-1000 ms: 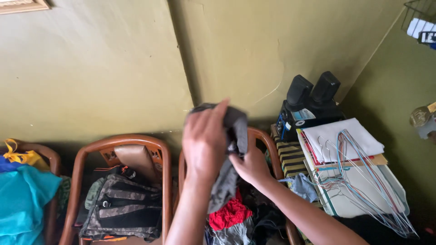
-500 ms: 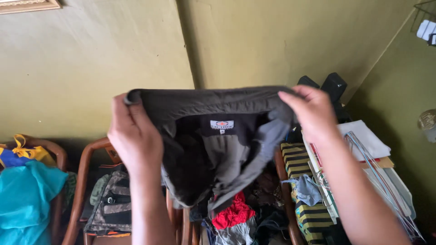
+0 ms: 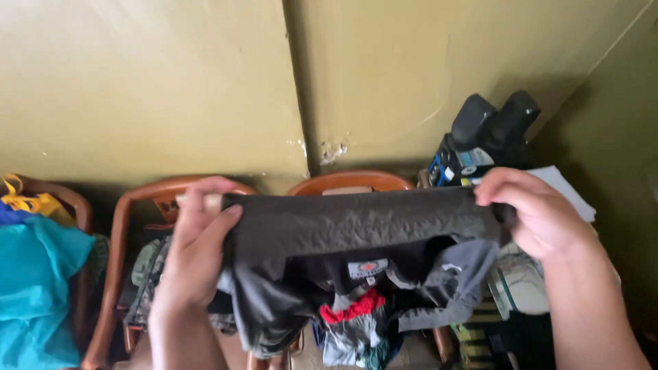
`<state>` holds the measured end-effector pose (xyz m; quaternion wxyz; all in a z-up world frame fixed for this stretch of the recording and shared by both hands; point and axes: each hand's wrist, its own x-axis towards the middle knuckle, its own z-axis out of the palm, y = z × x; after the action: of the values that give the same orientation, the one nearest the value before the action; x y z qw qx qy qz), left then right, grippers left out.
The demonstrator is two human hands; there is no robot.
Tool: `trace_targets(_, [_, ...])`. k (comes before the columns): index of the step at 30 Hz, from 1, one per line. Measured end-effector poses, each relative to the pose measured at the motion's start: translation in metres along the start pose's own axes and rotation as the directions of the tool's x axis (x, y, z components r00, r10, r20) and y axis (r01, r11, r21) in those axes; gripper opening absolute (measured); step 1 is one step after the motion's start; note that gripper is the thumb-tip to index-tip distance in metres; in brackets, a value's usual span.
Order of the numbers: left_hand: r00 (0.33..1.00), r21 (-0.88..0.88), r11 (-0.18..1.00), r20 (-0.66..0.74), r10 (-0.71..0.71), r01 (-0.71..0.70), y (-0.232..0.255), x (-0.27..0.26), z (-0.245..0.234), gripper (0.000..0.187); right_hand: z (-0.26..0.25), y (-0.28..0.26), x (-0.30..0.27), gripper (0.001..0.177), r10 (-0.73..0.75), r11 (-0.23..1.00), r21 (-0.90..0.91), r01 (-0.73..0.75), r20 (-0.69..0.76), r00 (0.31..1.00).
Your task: The recorder picks up items of clothing from a pile on a chair and hangs them individually onto plastic hangers.
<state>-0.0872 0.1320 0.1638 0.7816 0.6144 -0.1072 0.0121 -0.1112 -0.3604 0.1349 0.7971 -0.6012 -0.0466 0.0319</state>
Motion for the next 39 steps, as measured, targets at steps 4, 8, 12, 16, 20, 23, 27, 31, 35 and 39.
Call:
trace_targets(4, [0.987, 0.385, 0.915, 0.057, -0.153, 0.120, -0.079, 0.026, -0.024, 0.017, 0.012, 0.046, 0.031, 0.019, 0.079, 0.858, -0.511, -0.056, 0.025, 0.997])
trace_targets(8, [0.954, 0.340, 0.918, 0.143, -0.263, 0.202, -0.162, 0.042, -0.049, 0.020, 0.057, 0.073, 0.036, 0.019, 0.229, 0.538, -0.825, -0.174, -0.055, 0.972])
trace_targets(12, [0.912, 0.642, 0.732, 0.120, -0.391, 0.229, -0.169, 0.035, -0.033, 0.019, 0.053, 0.122, 0.027, 0.029, -0.032, 0.291, -0.957, -0.011, -0.021, 0.999])
trace_targets(16, [0.985, 0.854, 0.494, 0.171, 0.029, -0.163, -0.182, 0.026, -0.022, 0.049, 0.083, 0.126, 0.008, 0.027, -0.402, 0.097, -0.994, -0.052, -0.087, 0.912])
trace_targets(20, [1.000, 0.890, 0.455, 0.014, 0.028, -0.025, -0.130, 0.023, 0.000, 0.023, 0.111, 0.099, -0.003, 0.030, -0.611, -0.213, -0.977, -0.019, 0.118, 0.782])
trace_targets(23, [0.977, 0.867, 0.477, 0.047, 0.210, -0.144, -0.101, 0.030, 0.010, 0.045, 0.114, 0.088, -0.006, 0.028, -0.648, -0.306, -0.949, -0.081, 0.145, 0.748])
trace_targets(27, [0.885, 0.894, 0.344, 0.111, 0.452, -0.288, -0.104, 0.033, 0.011, 0.016, 0.107, 0.075, -0.008, 0.032, -0.556, 0.290, -0.932, -0.218, -0.349, 0.754])
trace_targets(31, [0.962, 0.740, 0.657, -0.052, 0.269, -0.144, -0.094, 0.022, 0.016, 0.024, 0.097, 0.065, -0.012, 0.026, -0.477, 0.752, -0.654, 0.086, -0.449, 0.755])
trace_targets(35, [0.969, 0.602, 0.795, -0.147, 0.201, -0.073, -0.043, -0.024, 0.035, 0.031, 0.153, 0.021, -0.060, 0.031, -0.412, 0.670, -0.738, -0.084, -0.463, 0.785])
trace_targets(39, [0.979, 0.360, 0.930, -0.156, 0.135, -0.071, -0.019, -0.084, 0.041, 0.023, 0.158, 0.014, -0.117, 0.029, -0.475, 0.567, -0.824, 0.012, -0.315, 0.822])
